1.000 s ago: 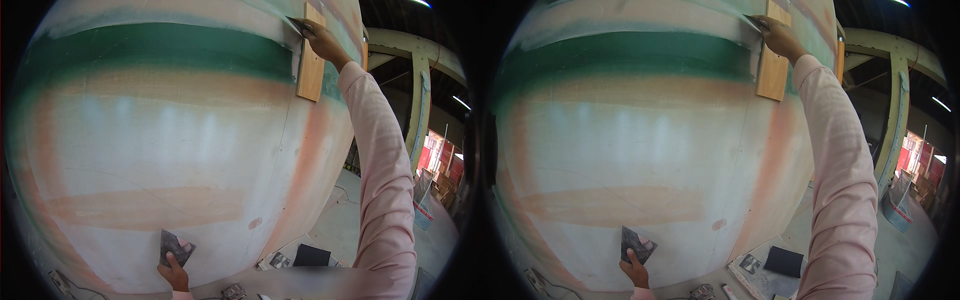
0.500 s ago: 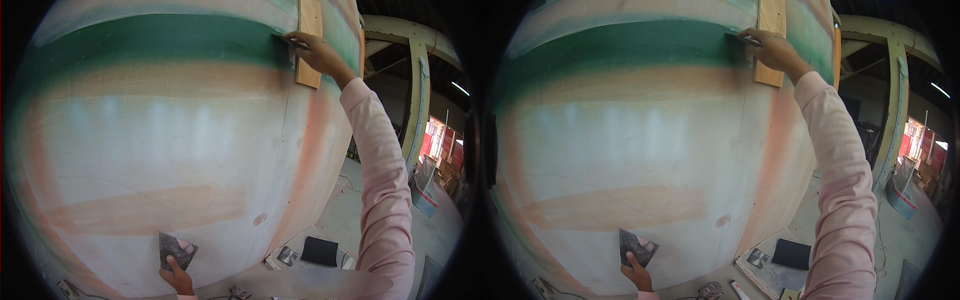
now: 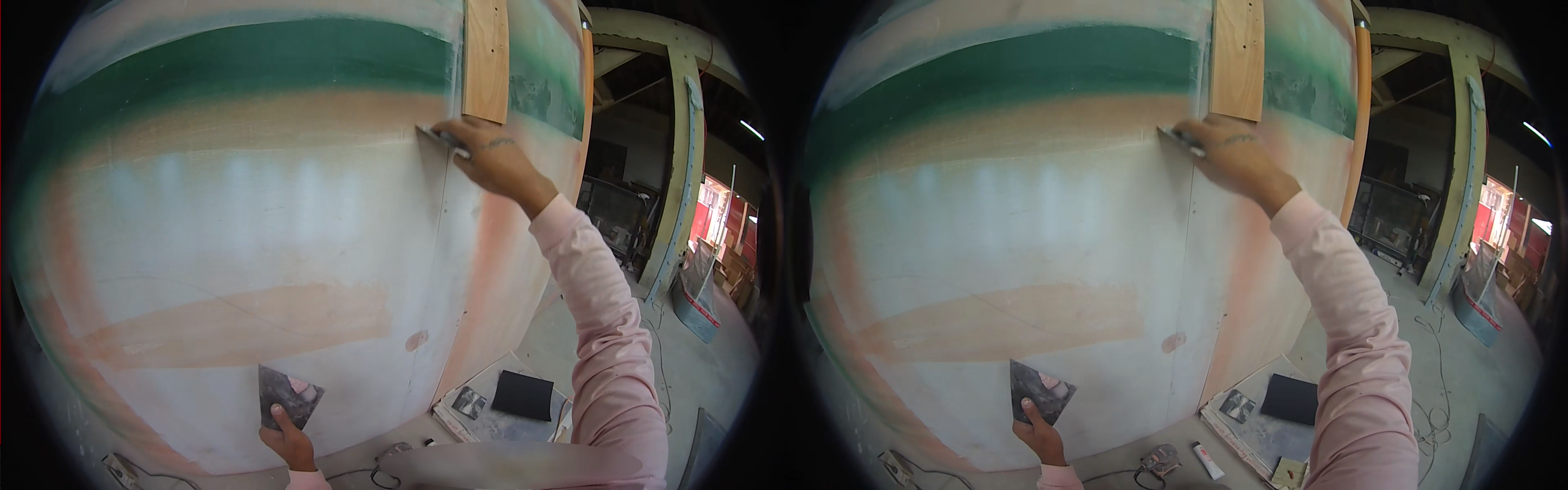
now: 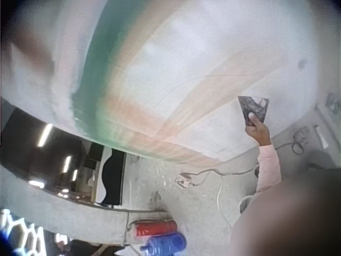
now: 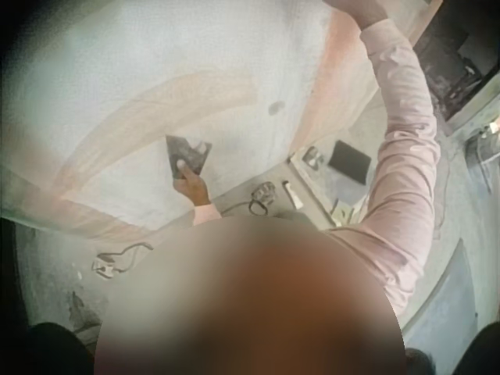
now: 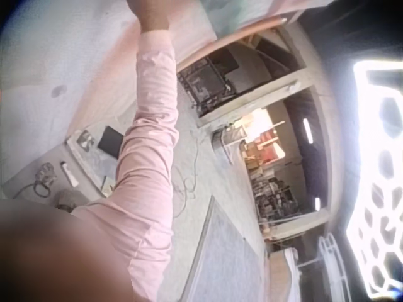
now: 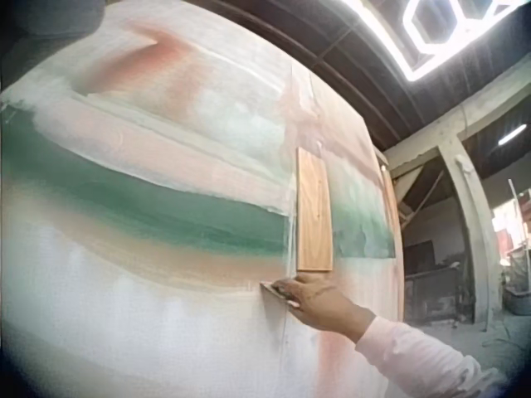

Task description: Applying and smoothing putty/filler onto a wall surface using spatulas.

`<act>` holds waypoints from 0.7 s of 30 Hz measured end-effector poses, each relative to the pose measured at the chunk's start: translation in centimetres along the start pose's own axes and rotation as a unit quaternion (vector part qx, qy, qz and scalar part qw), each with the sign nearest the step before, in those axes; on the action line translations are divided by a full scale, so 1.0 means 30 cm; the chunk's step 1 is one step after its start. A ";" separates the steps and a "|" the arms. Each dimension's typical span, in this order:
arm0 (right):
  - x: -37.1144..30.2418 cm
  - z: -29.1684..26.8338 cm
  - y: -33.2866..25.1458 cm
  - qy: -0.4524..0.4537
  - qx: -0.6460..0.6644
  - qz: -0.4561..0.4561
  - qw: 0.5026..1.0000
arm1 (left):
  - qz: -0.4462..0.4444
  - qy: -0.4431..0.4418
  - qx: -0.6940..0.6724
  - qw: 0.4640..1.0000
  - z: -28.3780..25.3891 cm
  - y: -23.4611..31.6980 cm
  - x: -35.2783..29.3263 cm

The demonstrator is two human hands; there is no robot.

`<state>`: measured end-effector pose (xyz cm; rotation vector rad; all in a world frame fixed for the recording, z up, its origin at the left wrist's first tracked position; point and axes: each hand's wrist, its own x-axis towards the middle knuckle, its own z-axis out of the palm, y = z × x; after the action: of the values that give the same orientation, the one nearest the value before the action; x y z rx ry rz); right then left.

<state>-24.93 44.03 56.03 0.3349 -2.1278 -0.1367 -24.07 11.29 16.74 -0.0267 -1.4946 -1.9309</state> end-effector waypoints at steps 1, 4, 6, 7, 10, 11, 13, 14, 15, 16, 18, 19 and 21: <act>-0.027 0.016 0.010 -0.032 -0.001 0.002 0.999 | -0.009 -0.003 0.013 1.000 0.002 0.028 -0.005; -0.117 0.003 -0.071 -0.064 0.091 0.014 0.994 | 0.004 -0.034 -0.017 0.999 0.013 0.136 -0.005; -0.200 0.020 -0.148 -0.069 0.191 0.018 0.979 | -0.034 -0.062 -0.039 0.997 -0.002 0.150 -0.003; -0.255 0.036 -0.191 -0.057 0.334 0.061 0.939 | -0.085 -0.062 -0.138 0.985 0.013 0.142 -0.001; -0.392 0.117 -0.397 -0.073 0.530 0.122 0.836 | -0.172 -0.087 -0.359 0.913 -0.011 0.167 -0.001; -0.436 0.141 -0.451 -0.079 0.559 0.158 0.810 | -0.190 -0.092 -0.384 0.899 -0.005 0.165 0.000; -0.500 0.194 -0.539 -0.065 0.569 0.092 0.815 | -0.225 -0.113 -0.442 0.861 0.020 0.163 0.012; -0.529 0.216 -0.588 -0.027 0.568 0.031 0.822 | -0.243 -0.129 -0.473 0.837 0.017 0.164 0.017; -0.558 0.247 -0.631 -0.001 0.529 -0.023 0.849 | -0.246 -0.110 -0.466 0.843 0.000 0.175 0.017; -0.579 0.274 -0.665 0.030 0.480 -0.076 0.873 | -0.271 -0.130 -0.487 0.820 -0.003 0.185 0.022; -0.621 0.306 -0.748 0.032 0.479 -0.117 0.869 | -0.290 -0.142 -0.506 0.800 -0.021 0.195 0.028; -0.654 0.317 -0.779 0.029 0.498 -0.091 0.862 | -0.302 -0.160 -0.517 0.784 -0.015 0.208 0.028; -0.699 0.325 -0.844 0.027 0.523 -0.067 0.849 | -0.311 -0.173 -0.524 0.774 -0.026 0.216 0.027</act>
<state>-17.56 25.61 28.06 1.0949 -1.9306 0.9839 -21.01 9.56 22.30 -0.4517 -0.3877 -3.2282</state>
